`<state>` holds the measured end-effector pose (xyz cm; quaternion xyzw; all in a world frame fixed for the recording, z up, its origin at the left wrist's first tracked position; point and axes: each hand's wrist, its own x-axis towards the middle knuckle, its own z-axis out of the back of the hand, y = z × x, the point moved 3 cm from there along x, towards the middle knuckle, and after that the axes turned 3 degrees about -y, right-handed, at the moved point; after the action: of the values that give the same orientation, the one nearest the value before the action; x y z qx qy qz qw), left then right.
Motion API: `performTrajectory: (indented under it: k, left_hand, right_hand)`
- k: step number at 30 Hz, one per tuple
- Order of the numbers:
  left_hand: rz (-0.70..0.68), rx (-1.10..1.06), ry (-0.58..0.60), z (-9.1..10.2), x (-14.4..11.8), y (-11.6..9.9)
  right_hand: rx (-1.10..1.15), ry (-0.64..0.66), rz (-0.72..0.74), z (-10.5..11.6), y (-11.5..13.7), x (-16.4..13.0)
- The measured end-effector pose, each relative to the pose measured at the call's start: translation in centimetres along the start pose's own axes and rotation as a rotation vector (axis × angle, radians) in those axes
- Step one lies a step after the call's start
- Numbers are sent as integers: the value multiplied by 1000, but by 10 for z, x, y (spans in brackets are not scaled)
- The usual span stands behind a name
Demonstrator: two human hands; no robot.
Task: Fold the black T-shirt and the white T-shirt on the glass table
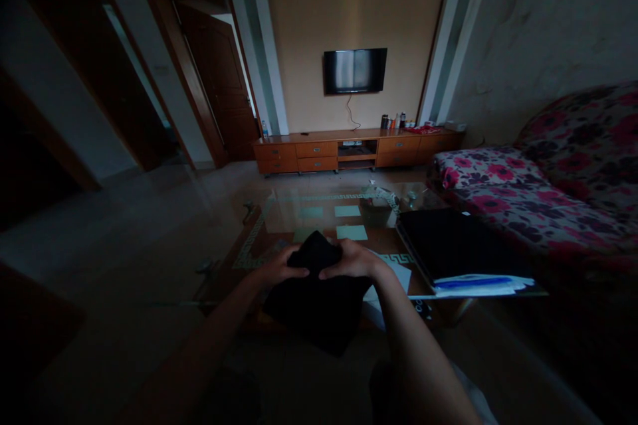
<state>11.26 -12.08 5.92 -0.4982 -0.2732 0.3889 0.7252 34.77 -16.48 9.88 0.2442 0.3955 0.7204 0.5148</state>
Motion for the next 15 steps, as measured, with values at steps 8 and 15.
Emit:
performTrajectory:
  k: [8, 15]
  left_hand:
    - [-68, 72, 74, -7, -3, -22]
    - [3, 115, -118, 18, -9, -20]
  right_hand:
    - [28, 54, 25, -6, 4, 0]
    - [-37, 41, -123, 23, -21, -9]
